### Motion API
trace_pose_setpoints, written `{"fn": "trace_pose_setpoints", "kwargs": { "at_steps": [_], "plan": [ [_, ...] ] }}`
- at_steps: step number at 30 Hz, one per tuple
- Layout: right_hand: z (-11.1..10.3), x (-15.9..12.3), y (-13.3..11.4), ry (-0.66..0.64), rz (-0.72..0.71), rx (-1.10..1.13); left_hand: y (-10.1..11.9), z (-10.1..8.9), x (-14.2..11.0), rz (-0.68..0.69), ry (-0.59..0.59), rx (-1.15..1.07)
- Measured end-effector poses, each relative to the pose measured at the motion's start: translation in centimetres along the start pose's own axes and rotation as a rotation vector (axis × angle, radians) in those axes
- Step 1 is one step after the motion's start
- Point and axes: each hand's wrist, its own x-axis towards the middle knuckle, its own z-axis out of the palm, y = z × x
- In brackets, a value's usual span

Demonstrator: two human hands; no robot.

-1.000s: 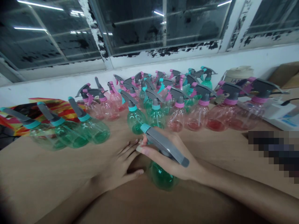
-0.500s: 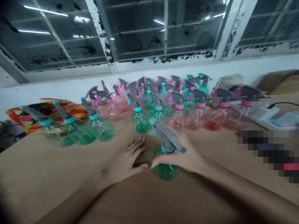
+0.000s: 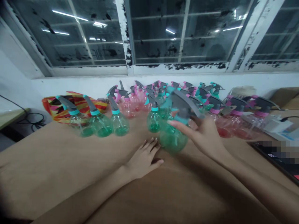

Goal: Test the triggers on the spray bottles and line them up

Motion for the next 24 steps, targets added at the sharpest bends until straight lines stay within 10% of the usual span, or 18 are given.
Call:
{"fn": "trace_pose_setpoints", "kwargs": {
  "at_steps": [6,12,24],
  "plan": [
    [7.1,4.7,-2.8,-0.059,-0.03,0.048,0.9,0.3,-0.1,-0.041,0.013,0.032],
    [14.5,5.8,-0.4,-0.128,-0.044,-0.05,0.9,0.1,-0.2,-0.041,-0.018,0.001],
    [17.7,7.3,3.3,-0.124,0.028,-0.025,1.0,-0.1,-0.3,-0.052,-0.032,-0.006]
  ]
}}
